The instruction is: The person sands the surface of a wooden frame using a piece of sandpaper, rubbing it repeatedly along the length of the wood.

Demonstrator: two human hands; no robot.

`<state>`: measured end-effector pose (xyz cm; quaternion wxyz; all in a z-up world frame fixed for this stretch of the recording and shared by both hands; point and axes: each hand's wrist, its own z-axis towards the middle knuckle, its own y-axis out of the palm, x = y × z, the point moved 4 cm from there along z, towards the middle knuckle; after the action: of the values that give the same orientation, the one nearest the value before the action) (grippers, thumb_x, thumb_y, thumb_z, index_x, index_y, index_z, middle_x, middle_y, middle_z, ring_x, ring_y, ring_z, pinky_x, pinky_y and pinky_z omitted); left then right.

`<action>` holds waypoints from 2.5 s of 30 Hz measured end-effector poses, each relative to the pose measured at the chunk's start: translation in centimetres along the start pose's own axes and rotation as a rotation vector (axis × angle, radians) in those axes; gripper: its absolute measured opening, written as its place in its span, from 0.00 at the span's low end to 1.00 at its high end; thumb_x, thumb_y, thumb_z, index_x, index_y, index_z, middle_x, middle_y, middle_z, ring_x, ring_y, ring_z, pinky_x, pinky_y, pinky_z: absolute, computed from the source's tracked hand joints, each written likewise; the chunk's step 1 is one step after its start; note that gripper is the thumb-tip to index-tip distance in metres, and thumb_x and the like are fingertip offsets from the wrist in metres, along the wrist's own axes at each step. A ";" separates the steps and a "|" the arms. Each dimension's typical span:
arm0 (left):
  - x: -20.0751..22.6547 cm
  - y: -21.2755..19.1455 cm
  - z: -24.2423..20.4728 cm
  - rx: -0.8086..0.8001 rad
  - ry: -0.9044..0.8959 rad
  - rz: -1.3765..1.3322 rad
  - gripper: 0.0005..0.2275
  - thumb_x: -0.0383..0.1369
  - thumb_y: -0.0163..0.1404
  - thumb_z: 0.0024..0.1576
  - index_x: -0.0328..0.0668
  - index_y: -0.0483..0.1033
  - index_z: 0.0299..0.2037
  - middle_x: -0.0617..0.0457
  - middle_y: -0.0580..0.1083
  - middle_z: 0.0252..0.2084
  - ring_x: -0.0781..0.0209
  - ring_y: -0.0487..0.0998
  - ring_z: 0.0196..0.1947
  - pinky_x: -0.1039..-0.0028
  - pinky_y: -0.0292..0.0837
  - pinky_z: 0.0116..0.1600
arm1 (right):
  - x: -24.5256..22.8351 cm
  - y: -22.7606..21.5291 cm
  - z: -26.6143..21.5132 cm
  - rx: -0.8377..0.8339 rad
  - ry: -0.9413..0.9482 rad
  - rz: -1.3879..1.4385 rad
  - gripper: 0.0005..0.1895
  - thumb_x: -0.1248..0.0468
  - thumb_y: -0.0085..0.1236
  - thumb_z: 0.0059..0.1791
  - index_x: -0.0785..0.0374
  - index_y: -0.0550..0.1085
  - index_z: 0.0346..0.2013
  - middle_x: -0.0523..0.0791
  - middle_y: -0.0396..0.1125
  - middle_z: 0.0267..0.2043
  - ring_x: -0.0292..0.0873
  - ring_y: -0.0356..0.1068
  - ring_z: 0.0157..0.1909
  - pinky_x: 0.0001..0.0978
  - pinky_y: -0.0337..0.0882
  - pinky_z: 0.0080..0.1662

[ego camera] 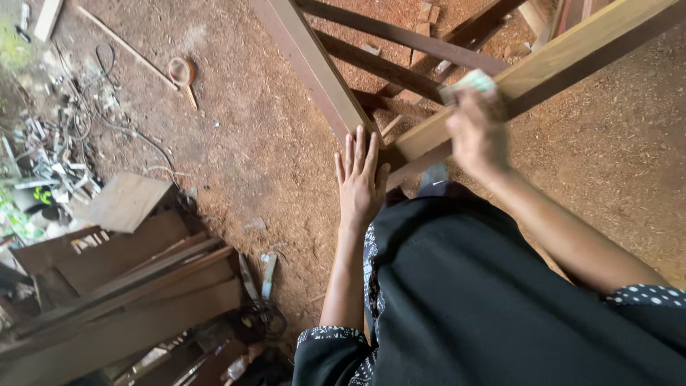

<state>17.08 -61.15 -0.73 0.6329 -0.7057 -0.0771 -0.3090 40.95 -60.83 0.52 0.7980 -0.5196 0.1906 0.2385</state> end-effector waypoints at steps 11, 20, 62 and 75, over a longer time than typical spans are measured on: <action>1.6 2.7 -4.7 0.120 -0.197 -0.016 0.32 0.40 0.45 0.65 0.39 0.48 0.77 0.46 0.48 0.81 0.46 0.44 0.81 0.49 0.37 0.80 | 1.7 1.0 -1.8 -0.138 -0.128 -0.157 0.20 0.64 0.57 0.60 0.67 0.73 0.66 0.51 0.65 0.72 0.50 0.58 0.77 0.41 0.49 0.78; 1.3 0.3 -6.6 0.096 -0.101 -0.152 0.34 0.31 0.52 0.61 0.34 0.49 0.76 0.40 0.51 0.79 0.40 0.52 0.80 0.55 0.51 0.80 | -4.6 5.0 -3.8 -0.413 -0.231 0.008 0.21 0.59 0.48 0.63 0.66 0.69 0.67 0.51 0.60 0.74 0.49 0.52 0.79 0.45 0.44 0.79; 1.1 -0.1 -5.8 0.001 0.005 -0.060 0.35 0.41 0.55 0.56 0.42 0.57 0.74 0.45 0.52 0.80 0.45 0.47 0.81 0.45 0.38 0.80 | -0.5 0.9 -4.3 -0.128 0.029 -0.174 0.19 0.68 0.52 0.59 0.64 0.70 0.66 0.50 0.63 0.73 0.52 0.58 0.75 0.47 0.60 0.71; 6.4 3.1 -2.8 0.111 -0.179 0.146 0.36 0.47 0.56 0.55 0.51 0.55 0.74 0.47 0.46 0.79 0.38 0.39 0.79 0.37 0.26 0.75 | 9.5 -2.5 -3.9 -0.036 -0.014 -0.093 0.27 0.62 0.39 0.62 0.69 0.58 0.76 0.59 0.50 0.79 0.60 0.44 0.81 0.55 0.40 0.77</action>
<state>22.73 -66.18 0.11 0.6824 -0.6980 -0.0990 -0.1931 49.94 -63.51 -4.41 0.8001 -0.5404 0.1563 0.2085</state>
